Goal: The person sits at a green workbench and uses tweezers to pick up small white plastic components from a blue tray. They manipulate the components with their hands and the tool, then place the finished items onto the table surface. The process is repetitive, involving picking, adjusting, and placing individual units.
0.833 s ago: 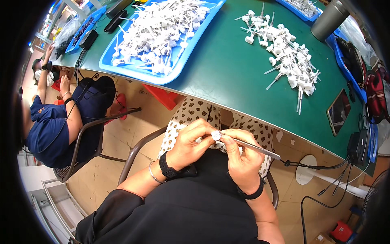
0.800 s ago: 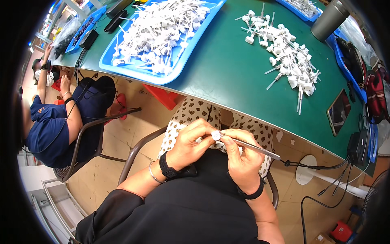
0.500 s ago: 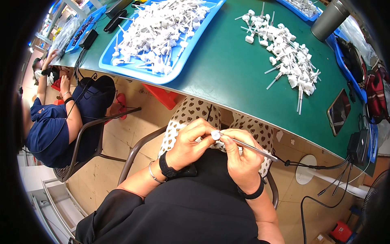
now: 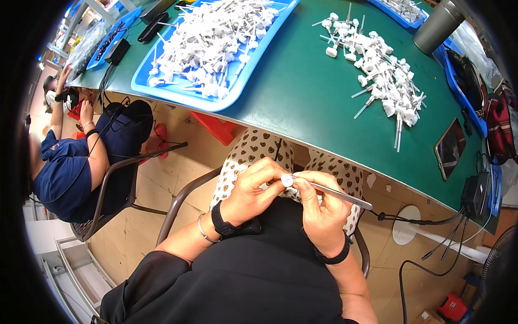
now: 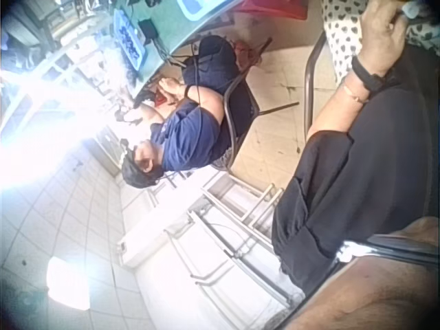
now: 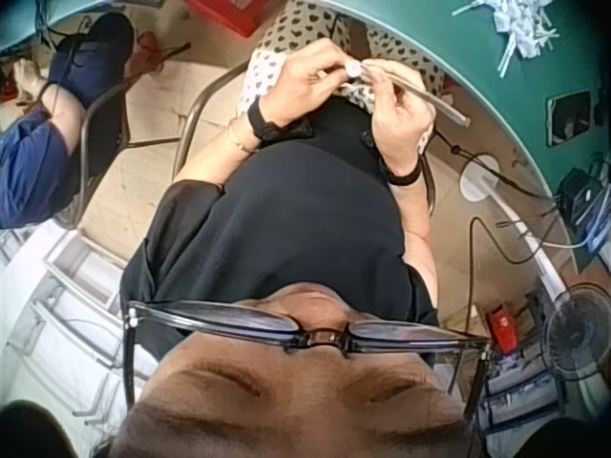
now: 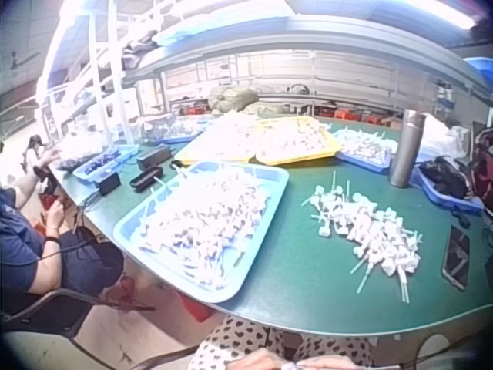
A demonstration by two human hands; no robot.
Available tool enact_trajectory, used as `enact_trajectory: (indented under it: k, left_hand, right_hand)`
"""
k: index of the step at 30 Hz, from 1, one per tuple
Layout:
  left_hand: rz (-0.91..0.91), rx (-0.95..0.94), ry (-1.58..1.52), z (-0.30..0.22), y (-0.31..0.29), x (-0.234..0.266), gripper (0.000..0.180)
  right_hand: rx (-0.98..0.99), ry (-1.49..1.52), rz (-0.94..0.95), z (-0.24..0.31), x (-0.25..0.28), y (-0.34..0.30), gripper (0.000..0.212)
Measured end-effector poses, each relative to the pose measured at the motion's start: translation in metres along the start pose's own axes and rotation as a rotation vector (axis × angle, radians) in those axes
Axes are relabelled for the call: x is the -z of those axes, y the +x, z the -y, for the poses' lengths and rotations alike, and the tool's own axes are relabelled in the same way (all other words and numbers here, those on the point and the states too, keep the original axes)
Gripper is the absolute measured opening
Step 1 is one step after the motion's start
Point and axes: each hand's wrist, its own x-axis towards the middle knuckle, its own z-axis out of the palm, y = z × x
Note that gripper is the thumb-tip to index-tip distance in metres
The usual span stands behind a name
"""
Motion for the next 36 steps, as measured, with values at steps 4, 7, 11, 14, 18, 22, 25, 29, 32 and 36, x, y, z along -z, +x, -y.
enact_trajectory:
  k: [4, 7, 11, 14, 18, 22, 25, 29, 32, 36]
  left_hand:
    - [0.006, 0.009, 0.000, -0.0008, 0.0004, 0.0003, 0.011]
    - [0.005, 0.013, 0.001, -0.0010, -0.0003, 0.0001, 0.012]
    - [0.002, 0.008, -0.002, 0.0009, -0.0007, -0.0007, 0.013]
    - [0.004, -0.012, 0.007, 0.0003, 0.0001, -0.0001, 0.015]
    - [0.003, 0.008, -0.001, -0.0006, 0.0004, 0.0006, 0.015]
    - [-0.001, 0.002, 0.002, 0.0006, -0.0002, -0.0001, 0.015]
    - [-0.001, -0.006, 0.010, -0.0002, 0.0000, 0.0000, 0.015]
    - [-0.004, -0.027, 0.026, 0.0005, 0.0003, -0.0004, 0.015]
    - [0.003, 0.007, 0.019, 0.0010, -0.0012, -0.0014, 0.014]
    - [0.012, -0.001, 0.021, -0.0003, -0.0006, -0.0006, 0.013]
  right_hand:
    - [0.004, -0.012, 0.001, 0.0033, -0.0009, 0.0007, 0.008]
    - [0.011, -0.015, 0.001, 0.0047, -0.0012, 0.0018, 0.008]
    - [0.021, -0.036, 0.008, 0.0010, 0.0004, 0.0007, 0.007]
    - [0.021, -0.048, 0.006, 0.0015, 0.0005, 0.0008, 0.006]
    - [0.020, -0.036, -0.008, 0.0022, -0.0014, 0.0015, 0.006]
    - [0.015, -0.038, -0.012, 0.0012, -0.0016, 0.0011, 0.007]
    - [0.023, -0.101, 0.070, 0.0005, 0.0034, 0.0009, 0.008]
    - [0.012, -0.071, 0.035, 0.0011, 0.0012, 0.0006, 0.007]
    - [0.016, -0.047, -0.015, 0.0010, -0.0017, 0.0015, 0.006]
    - [0.036, -0.112, 0.010, 0.0010, 0.0005, 0.0022, 0.005]
